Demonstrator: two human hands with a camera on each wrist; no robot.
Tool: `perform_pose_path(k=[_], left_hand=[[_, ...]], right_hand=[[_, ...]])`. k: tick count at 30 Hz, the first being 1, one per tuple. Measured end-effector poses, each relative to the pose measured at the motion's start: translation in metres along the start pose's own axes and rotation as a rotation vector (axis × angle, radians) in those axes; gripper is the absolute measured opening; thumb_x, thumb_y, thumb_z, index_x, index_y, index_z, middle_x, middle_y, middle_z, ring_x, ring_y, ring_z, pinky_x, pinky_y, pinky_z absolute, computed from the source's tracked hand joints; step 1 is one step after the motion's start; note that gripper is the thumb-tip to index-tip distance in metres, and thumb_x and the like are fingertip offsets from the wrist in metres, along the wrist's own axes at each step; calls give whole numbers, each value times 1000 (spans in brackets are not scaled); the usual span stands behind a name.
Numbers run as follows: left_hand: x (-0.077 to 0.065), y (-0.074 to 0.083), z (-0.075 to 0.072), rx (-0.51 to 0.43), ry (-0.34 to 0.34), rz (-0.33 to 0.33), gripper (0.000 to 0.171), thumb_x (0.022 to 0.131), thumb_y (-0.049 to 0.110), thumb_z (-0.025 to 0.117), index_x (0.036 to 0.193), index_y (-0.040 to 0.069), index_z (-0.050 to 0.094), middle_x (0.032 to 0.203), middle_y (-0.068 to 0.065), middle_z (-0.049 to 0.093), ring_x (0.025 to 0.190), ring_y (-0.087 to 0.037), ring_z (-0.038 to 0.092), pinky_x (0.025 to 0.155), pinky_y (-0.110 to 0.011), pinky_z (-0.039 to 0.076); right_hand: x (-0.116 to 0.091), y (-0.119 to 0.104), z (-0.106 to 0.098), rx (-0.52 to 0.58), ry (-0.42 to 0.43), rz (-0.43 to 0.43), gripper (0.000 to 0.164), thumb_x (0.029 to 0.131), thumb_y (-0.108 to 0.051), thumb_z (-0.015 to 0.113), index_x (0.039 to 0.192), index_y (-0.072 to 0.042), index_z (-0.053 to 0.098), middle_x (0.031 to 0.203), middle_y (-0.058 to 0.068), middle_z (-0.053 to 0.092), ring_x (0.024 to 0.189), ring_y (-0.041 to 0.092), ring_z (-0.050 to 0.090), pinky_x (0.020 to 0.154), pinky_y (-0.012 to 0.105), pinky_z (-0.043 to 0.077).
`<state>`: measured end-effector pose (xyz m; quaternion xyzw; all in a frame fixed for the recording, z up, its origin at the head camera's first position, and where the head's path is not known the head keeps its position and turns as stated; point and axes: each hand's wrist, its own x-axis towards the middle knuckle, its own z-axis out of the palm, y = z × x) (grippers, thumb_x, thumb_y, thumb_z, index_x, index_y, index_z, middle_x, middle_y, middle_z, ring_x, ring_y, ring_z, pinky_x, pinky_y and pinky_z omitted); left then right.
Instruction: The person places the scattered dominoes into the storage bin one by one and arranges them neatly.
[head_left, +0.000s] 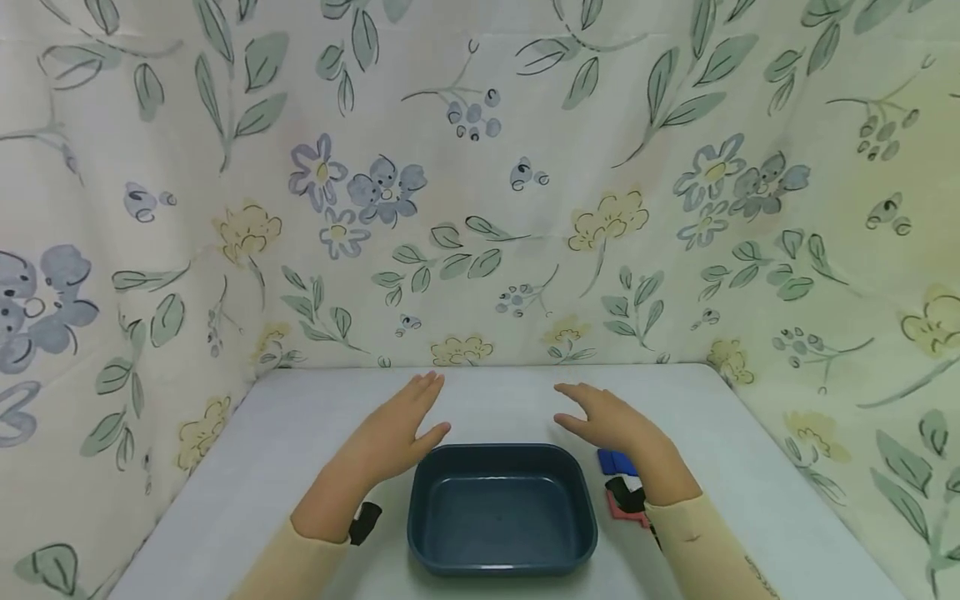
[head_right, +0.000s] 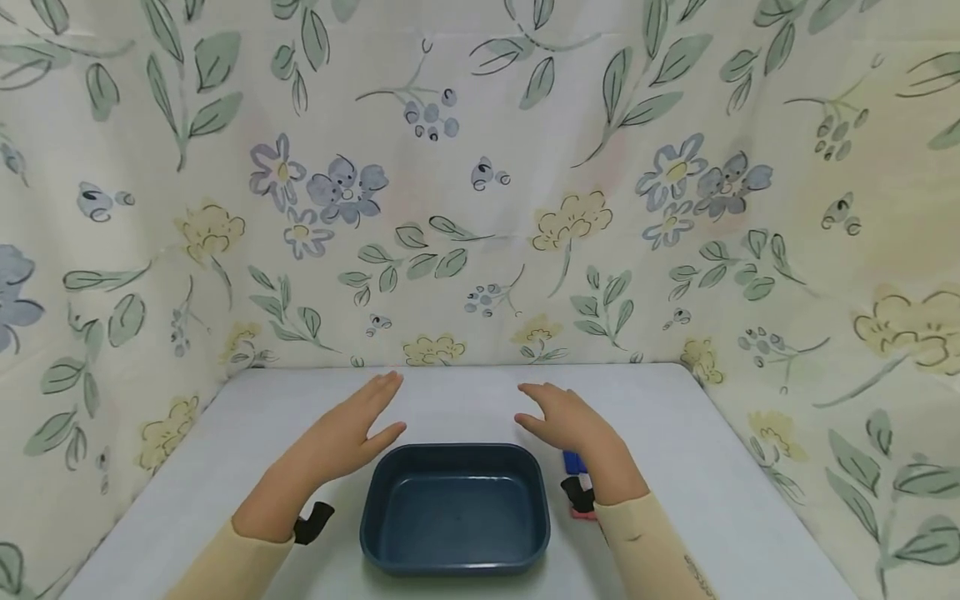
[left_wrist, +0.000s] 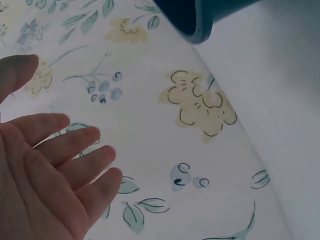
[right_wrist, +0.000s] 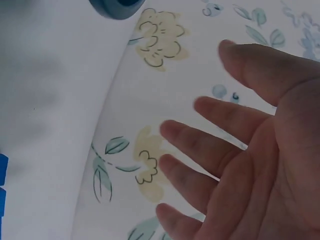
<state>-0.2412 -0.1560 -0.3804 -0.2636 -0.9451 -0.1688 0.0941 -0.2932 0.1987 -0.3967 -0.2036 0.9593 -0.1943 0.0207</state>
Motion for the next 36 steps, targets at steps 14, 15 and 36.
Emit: perform_pose_path(k=[14, 15, 36], left_hand=[[-48, -4, 18, -250, -177, -143, 79, 96, 54, 61, 159, 17, 30, 162, -5, 29, 147, -28, 28, 115, -53, 30], [-50, -6, 20, -271, -187, -156, 81, 95, 56, 62, 159, 18, 30, 162, -5, 29, 148, -28, 28, 115, -54, 30], [-68, -24, 25, -466, -396, -279, 118, 61, 49, 94, 158, 18, 33, 160, -16, 32, 142, -58, 15, 106, -76, 20]], right_hand=[[-33, 23, 15, 99, -19, 75, 46, 92, -16, 72, 136, -9, 61, 137, 17, 58, 131, 41, 48, 106, 61, 39], [-34, 26, 16, 105, -18, 82, 46, 91, -15, 72, 135, -9, 62, 138, 17, 58, 131, 41, 48, 105, 61, 39], [-36, 65, 38, -18, -42, 217, 44, 73, -13, 89, 113, -7, 71, 129, 22, 59, 110, 41, 58, 89, 61, 52]])
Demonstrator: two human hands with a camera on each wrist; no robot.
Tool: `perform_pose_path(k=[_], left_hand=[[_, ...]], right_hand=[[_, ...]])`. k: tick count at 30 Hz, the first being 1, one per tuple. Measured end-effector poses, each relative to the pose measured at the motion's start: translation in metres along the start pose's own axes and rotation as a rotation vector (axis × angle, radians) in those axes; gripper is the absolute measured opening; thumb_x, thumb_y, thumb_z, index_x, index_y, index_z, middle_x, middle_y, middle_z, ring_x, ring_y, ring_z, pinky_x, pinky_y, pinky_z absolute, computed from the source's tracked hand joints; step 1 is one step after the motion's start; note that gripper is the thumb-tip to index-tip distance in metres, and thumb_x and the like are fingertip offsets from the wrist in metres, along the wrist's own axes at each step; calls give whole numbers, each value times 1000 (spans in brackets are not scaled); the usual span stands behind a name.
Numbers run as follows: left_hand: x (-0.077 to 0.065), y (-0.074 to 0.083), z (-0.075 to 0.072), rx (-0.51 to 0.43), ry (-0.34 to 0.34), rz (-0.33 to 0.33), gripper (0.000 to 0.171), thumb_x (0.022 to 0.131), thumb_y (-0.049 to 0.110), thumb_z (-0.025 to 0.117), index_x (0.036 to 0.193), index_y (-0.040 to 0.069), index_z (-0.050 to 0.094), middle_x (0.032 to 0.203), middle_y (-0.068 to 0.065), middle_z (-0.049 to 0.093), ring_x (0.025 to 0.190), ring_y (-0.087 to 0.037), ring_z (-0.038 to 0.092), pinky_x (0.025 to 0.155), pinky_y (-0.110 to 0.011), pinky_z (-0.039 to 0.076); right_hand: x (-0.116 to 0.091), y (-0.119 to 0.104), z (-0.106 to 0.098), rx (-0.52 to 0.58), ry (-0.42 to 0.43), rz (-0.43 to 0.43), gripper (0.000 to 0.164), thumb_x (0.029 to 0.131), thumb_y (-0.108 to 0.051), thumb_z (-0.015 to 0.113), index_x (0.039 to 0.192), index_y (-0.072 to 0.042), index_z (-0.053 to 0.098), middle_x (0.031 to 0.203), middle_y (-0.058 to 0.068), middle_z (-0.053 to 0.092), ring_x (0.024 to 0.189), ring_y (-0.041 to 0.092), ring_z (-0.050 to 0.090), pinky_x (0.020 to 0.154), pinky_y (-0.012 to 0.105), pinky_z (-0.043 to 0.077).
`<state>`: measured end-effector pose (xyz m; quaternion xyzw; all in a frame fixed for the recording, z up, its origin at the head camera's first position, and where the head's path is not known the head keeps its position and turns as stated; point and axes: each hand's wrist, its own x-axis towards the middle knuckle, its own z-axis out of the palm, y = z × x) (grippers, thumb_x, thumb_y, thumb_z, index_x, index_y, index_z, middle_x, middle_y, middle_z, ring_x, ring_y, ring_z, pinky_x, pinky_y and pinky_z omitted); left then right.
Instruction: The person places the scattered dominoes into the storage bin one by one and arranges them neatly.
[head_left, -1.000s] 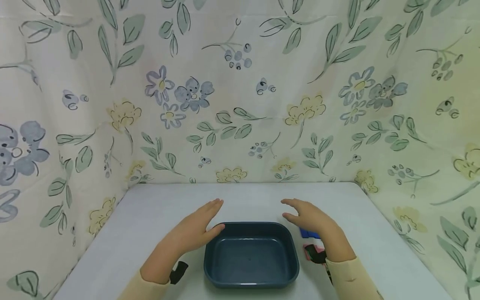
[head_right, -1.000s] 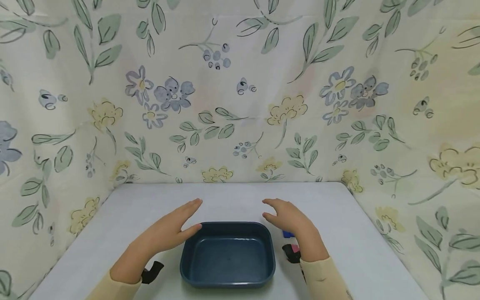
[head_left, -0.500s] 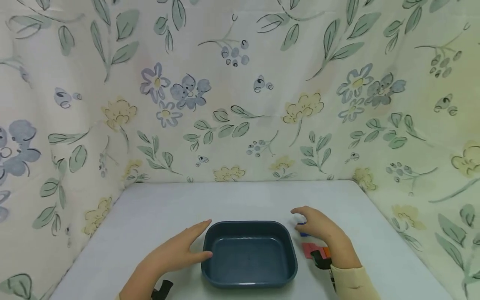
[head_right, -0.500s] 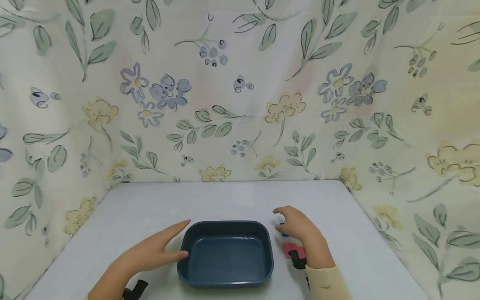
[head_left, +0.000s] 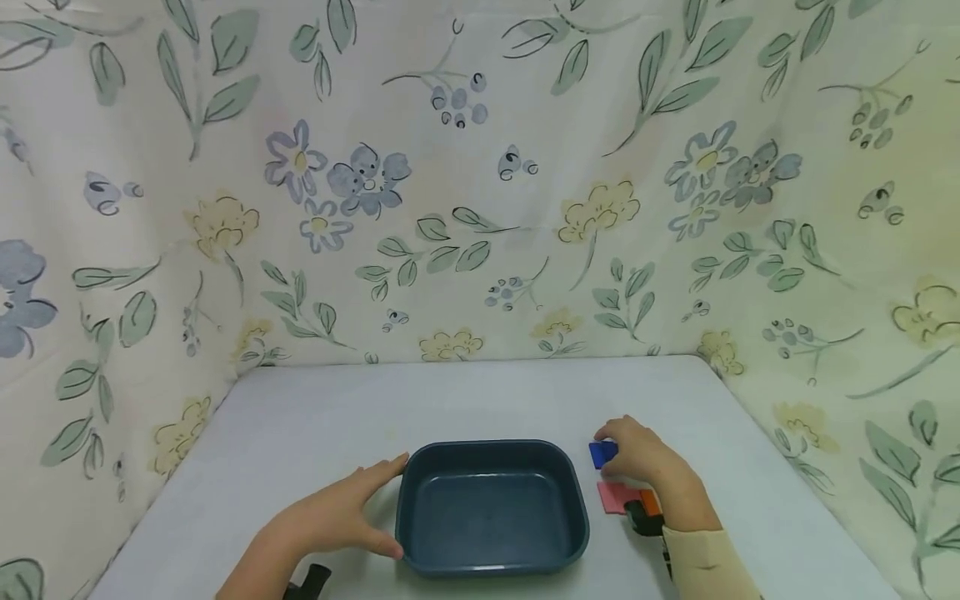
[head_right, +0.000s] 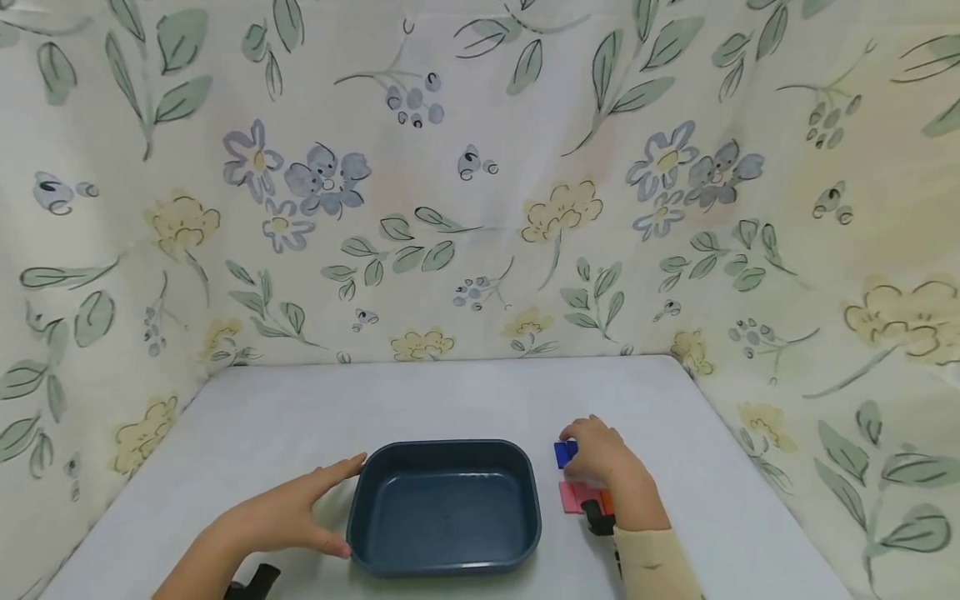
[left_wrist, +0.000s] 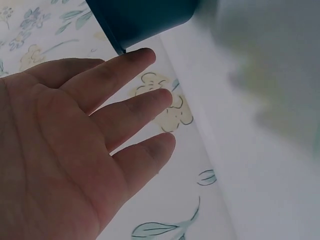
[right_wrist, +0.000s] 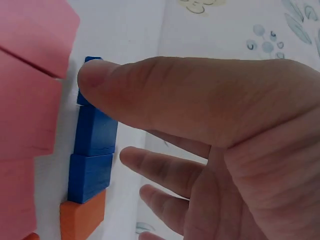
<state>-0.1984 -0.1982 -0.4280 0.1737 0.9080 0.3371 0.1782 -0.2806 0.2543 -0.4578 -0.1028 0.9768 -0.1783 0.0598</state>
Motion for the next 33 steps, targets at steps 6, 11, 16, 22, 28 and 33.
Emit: perform_pose_path(k=[6, 11, 16, 22, 28, 33], left_hand=[[3, -2, -1, 29, -16, -8, 116, 63, 51, 92, 158, 18, 35, 158, -22, 31, 142, -59, 14, 105, -79, 17], [6, -3, -3, 27, -22, 80, 114, 66, 49, 91, 158, 12, 34, 158, -14, 36, 145, -50, 19, 111, -74, 9], [8, -6, -3, -25, -44, 98, 113, 69, 46, 90, 158, 11, 30, 159, -11, 34, 147, -46, 19, 114, -70, 9], [6, -6, 3, -50, -52, 38, 117, 67, 46, 92, 160, 14, 28, 162, -14, 28, 147, -49, 14, 110, -74, 15], [2, -1, 4, -46, -63, 62, 119, 68, 43, 93, 161, 15, 24, 163, -13, 24, 148, -47, 13, 110, -74, 15], [1, -2, 5, -51, -69, 68, 118, 68, 43, 92, 161, 15, 25, 163, -11, 26, 148, -46, 15, 112, -72, 13]], right_hand=[[1, 3, 2, -34, 27, -20, 38, 75, -12, 87, 110, -9, 73, 131, 24, 59, 125, 51, 47, 96, 69, 44], [3, 5, 3, -34, 46, -25, 36, 76, -12, 86, 109, -10, 73, 135, 27, 54, 135, 55, 33, 102, 74, 33], [5, 3, 2, -10, 79, -51, 36, 77, -11, 85, 111, -8, 71, 135, 26, 55, 134, 53, 36, 104, 71, 32], [-1, -13, -8, 38, 119, -84, 36, 78, -12, 85, 111, -8, 72, 120, 14, 63, 115, 38, 56, 98, 58, 48], [-10, -34, -20, 18, 145, -169, 36, 78, -14, 86, 111, -10, 72, 111, 5, 64, 110, 31, 58, 95, 53, 52], [-19, -49, -25, -60, 192, -236, 37, 76, -18, 88, 109, -8, 73, 107, 4, 65, 106, 30, 61, 93, 52, 53]])
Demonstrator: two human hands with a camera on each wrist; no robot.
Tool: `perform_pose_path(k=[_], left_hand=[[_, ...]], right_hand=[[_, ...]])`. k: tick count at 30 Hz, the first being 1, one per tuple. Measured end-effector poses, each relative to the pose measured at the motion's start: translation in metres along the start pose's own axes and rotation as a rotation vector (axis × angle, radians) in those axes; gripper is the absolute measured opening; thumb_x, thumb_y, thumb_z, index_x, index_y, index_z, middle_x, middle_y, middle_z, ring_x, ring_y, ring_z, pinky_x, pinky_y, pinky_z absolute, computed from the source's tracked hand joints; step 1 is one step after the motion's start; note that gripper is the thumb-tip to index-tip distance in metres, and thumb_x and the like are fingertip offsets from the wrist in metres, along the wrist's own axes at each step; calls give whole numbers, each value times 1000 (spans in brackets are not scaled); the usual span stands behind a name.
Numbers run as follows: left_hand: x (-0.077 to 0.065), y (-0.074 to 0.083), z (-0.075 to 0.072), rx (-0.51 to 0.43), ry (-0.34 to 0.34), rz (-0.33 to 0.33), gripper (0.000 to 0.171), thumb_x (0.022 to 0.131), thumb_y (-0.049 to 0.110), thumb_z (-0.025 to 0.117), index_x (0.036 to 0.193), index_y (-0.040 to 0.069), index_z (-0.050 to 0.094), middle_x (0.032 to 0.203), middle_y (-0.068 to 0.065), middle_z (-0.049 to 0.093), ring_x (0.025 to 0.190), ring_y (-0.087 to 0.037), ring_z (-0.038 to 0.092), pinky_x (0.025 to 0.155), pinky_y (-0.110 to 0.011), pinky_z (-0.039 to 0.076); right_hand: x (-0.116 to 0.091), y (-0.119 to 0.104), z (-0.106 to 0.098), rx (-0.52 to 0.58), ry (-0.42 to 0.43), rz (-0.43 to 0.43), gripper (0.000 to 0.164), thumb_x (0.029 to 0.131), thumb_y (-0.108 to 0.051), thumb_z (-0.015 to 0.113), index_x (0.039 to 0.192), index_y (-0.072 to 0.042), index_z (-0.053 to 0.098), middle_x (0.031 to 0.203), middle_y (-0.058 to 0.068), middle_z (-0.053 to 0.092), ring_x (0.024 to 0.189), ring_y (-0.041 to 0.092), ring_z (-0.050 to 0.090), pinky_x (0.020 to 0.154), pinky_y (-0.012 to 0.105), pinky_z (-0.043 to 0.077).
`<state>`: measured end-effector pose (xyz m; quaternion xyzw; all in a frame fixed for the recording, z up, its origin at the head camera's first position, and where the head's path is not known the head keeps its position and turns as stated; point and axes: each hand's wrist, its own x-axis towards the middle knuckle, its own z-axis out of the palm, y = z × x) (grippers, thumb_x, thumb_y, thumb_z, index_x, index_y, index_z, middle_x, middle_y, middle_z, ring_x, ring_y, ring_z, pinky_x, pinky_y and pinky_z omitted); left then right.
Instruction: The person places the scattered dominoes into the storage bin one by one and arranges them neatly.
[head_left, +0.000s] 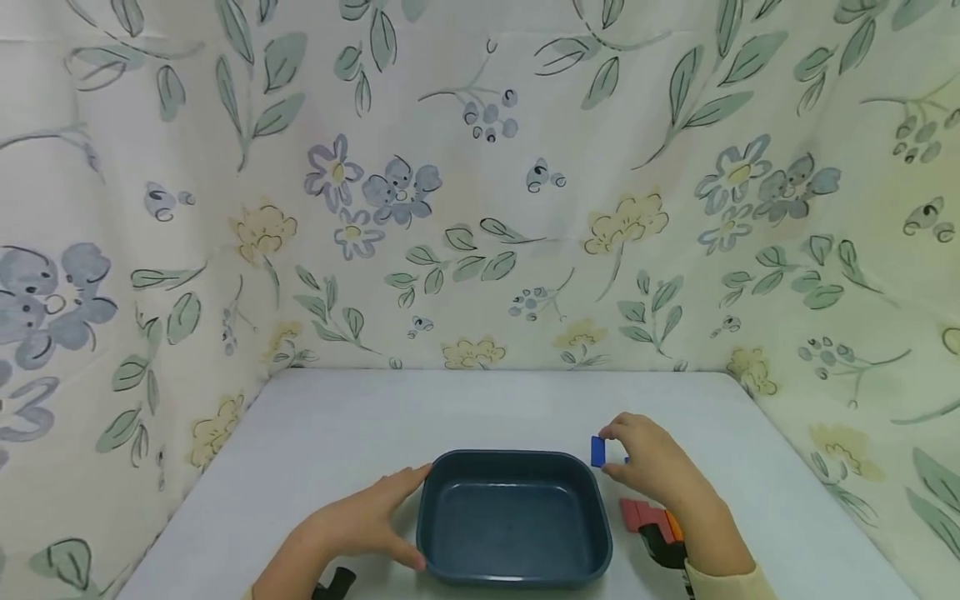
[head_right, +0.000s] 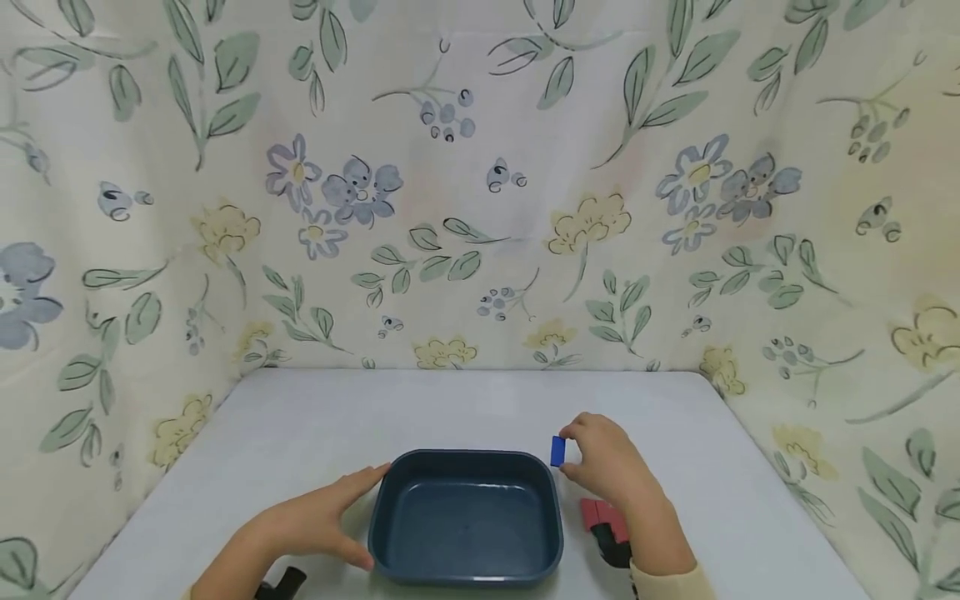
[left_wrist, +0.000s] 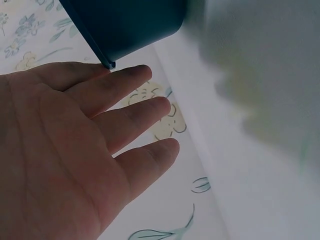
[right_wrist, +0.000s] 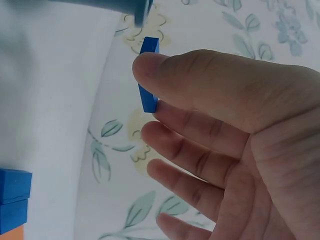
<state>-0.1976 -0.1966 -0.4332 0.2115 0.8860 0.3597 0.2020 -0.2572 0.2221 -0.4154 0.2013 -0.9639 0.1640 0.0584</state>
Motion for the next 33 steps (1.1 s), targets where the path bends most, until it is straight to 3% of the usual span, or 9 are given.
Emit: perform_pose_path(k=[5, 11, 16, 26, 33], left_hand=[[1, 1, 1, 3, 7, -19, 117, 67, 44, 93, 160, 18, 27, 162, -9, 30, 147, -47, 18, 110, -74, 14], [2, 2, 2, 23, 22, -16, 118, 65, 44, 94, 160, 18, 27, 161, -7, 32, 146, -42, 25, 110, -72, 21], [2, 2, 4, -10, 12, -16, 120, 65, 42, 95, 160, 16, 26, 161, -9, 31, 146, -38, 27, 111, -67, 28], [5, -2, 7, -35, 1, 16, 122, 65, 41, 95, 161, 17, 24, 162, -7, 29, 147, -35, 27, 112, -64, 28], [5, -4, 7, -35, 10, 22, 121, 64, 42, 95, 160, 17, 25, 161, -6, 30, 147, -35, 28, 112, -64, 28]], right_hand=[[-4, -13, -4, -21, 35, -47, 37, 75, -18, 88, 107, -8, 73, 104, 2, 66, 103, 27, 63, 91, 48, 55], [-4, -36, 0, -3, 7, -40, 37, 76, -18, 88, 109, -9, 73, 107, 1, 65, 106, 26, 62, 93, 47, 54], [-2, -54, 8, -2, -32, -124, 36, 77, -19, 88, 108, -8, 73, 106, -2, 64, 102, 21, 61, 90, 42, 55], [8, -81, 17, -60, -80, -254, 37, 78, -26, 87, 108, -10, 74, 99, -6, 62, 93, 14, 59, 85, 37, 56], [11, -104, 23, -62, -99, -234, 36, 78, -30, 87, 106, -11, 75, 99, -4, 63, 89, 13, 60, 80, 35, 57]])
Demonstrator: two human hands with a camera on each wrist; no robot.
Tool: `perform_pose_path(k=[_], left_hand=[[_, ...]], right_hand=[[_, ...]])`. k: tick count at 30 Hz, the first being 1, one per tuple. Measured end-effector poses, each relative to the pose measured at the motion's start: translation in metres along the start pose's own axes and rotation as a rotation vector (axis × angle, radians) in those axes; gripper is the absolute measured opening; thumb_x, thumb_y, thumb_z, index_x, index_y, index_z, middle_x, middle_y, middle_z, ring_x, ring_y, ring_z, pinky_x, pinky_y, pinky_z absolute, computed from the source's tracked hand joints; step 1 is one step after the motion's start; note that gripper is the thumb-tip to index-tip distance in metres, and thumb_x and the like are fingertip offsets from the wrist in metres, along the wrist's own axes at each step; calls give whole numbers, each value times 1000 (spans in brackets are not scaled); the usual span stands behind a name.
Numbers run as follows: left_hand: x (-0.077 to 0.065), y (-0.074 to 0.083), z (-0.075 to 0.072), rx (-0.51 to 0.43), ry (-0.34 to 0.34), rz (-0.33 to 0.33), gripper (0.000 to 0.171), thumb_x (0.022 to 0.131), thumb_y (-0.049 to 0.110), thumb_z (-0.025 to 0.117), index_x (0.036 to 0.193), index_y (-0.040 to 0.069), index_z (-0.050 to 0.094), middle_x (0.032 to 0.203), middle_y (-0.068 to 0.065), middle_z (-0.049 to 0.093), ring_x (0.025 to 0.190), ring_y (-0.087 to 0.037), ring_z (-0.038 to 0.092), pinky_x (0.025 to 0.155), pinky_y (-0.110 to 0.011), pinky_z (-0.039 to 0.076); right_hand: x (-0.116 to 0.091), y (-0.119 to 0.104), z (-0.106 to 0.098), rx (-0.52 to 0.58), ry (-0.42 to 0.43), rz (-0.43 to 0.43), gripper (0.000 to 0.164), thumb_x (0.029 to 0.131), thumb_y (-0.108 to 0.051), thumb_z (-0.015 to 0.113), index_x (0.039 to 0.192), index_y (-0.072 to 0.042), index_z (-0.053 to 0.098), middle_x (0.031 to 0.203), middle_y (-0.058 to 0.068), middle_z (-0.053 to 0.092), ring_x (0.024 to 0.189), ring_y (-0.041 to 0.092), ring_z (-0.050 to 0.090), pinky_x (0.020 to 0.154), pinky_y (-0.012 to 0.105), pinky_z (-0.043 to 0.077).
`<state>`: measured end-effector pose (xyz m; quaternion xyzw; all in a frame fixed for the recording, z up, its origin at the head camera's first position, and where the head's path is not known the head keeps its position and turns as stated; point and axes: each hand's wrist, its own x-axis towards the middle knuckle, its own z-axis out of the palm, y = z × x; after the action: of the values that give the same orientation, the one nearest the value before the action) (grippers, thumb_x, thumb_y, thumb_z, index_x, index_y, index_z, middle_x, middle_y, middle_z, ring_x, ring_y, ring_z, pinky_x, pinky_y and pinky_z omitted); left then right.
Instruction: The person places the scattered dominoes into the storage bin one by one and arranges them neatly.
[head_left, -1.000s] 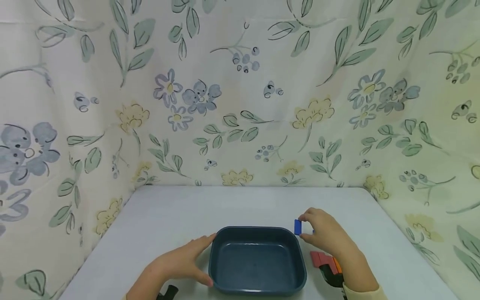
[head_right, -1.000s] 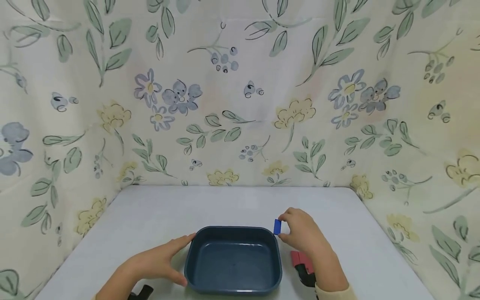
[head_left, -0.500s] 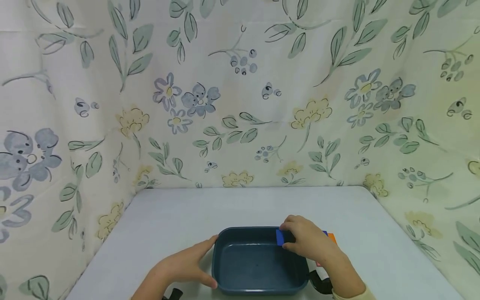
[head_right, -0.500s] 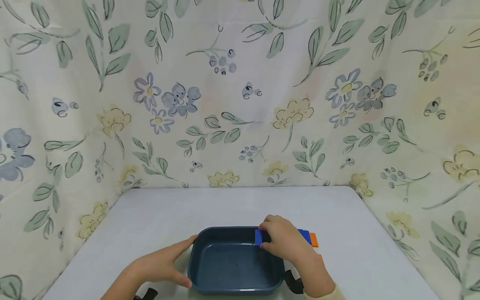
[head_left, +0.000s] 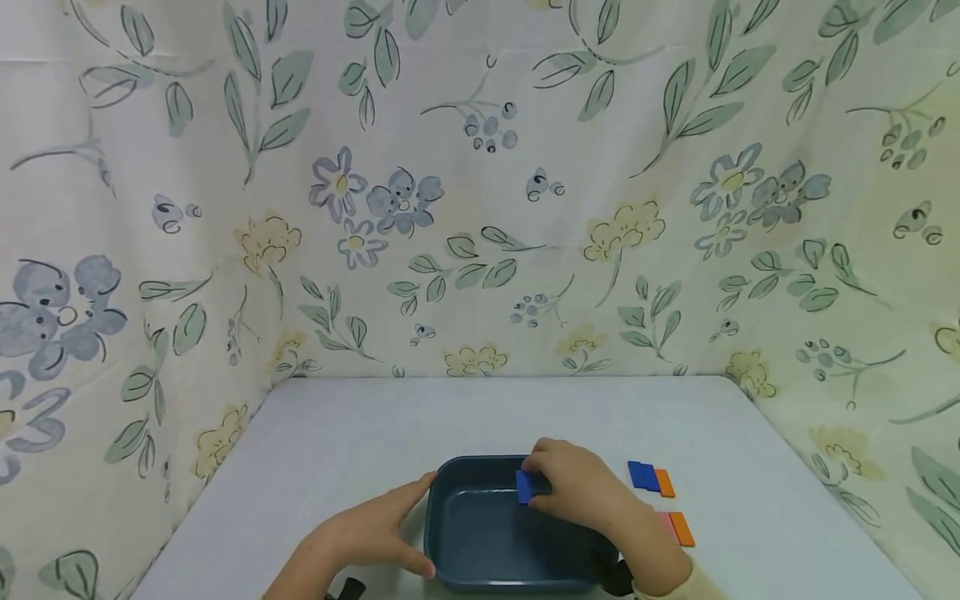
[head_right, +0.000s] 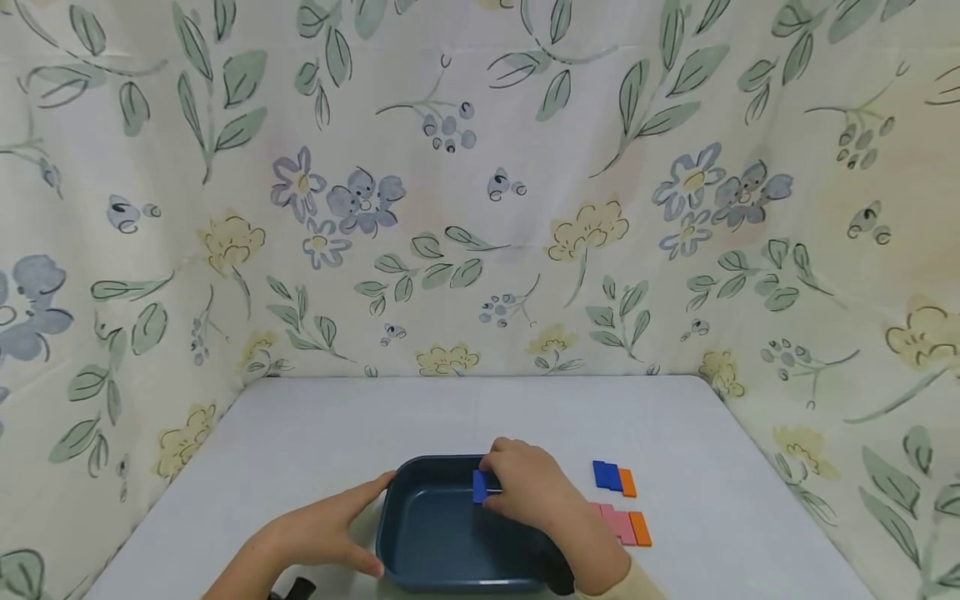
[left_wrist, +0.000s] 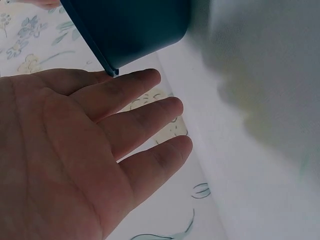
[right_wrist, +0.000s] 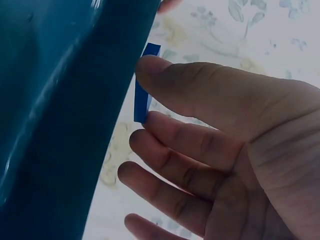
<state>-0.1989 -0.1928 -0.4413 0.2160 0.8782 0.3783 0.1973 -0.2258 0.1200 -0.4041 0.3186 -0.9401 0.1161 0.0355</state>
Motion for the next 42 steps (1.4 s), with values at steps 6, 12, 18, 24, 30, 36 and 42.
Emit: perform_pose_path(k=[6, 12, 18, 24, 30, 36, 42], left_hand=[[-1, 0, -1, 5, -1, -7, 122, 65, 43, 94, 160, 13, 24, 161, -9, 30, 147, -36, 28, 112, -63, 29], [-4, 0, -2, -6, -18, -1, 121, 68, 42, 93, 161, 14, 22, 162, -8, 28, 147, -35, 27, 113, -63, 28], [-6, 2, -6, 14, -29, 14, 118, 71, 43, 91, 161, 13, 20, 162, -9, 28, 147, -34, 27, 113, -62, 28], [-6, 2, -7, 31, -21, 0, 119, 70, 44, 91, 161, 13, 21, 162, -8, 29, 146, -33, 28, 113, -61, 29], [-6, 2, -6, 32, -18, -18, 119, 70, 45, 91, 161, 13, 21, 161, -9, 29, 146, -34, 28, 113, -60, 29], [-5, 2, -7, 18, -35, -12, 119, 71, 44, 91, 161, 11, 20, 162, -9, 28, 147, -33, 27, 115, -59, 27], [-6, 2, -7, 19, -45, -11, 118, 72, 39, 91, 161, 12, 19, 162, -10, 27, 147, -34, 26, 114, -61, 26]], right_hand=[[6, -20, -1, 39, -23, -6, 35, 79, -30, 87, 107, -12, 75, 97, -5, 63, 85, 11, 59, 76, 32, 57], [16, -37, 7, 69, -52, -30, 36, 78, -32, 86, 107, -14, 75, 96, -8, 62, 88, 9, 60, 77, 31, 56], [30, -49, 18, 70, -51, -66, 35, 78, -33, 87, 107, -16, 76, 95, -10, 62, 85, 6, 60, 77, 29, 55], [49, -58, 19, 55, -87, -64, 38, 79, -34, 86, 110, -15, 76, 93, -10, 61, 78, 4, 56, 70, 26, 53], [64, -63, 19, -18, -128, -54, 39, 78, -33, 87, 109, -13, 76, 91, -8, 62, 77, 6, 57, 70, 25, 54], [74, -60, 32, -60, -166, -28, 35, 77, -32, 88, 105, -15, 77, 90, -8, 69, 79, 8, 62, 72, 28, 56], [80, -61, 45, -74, -178, -8, 25, 73, -31, 90, 91, -18, 78, 74, -13, 64, 64, 5, 54, 59, 26, 51]])
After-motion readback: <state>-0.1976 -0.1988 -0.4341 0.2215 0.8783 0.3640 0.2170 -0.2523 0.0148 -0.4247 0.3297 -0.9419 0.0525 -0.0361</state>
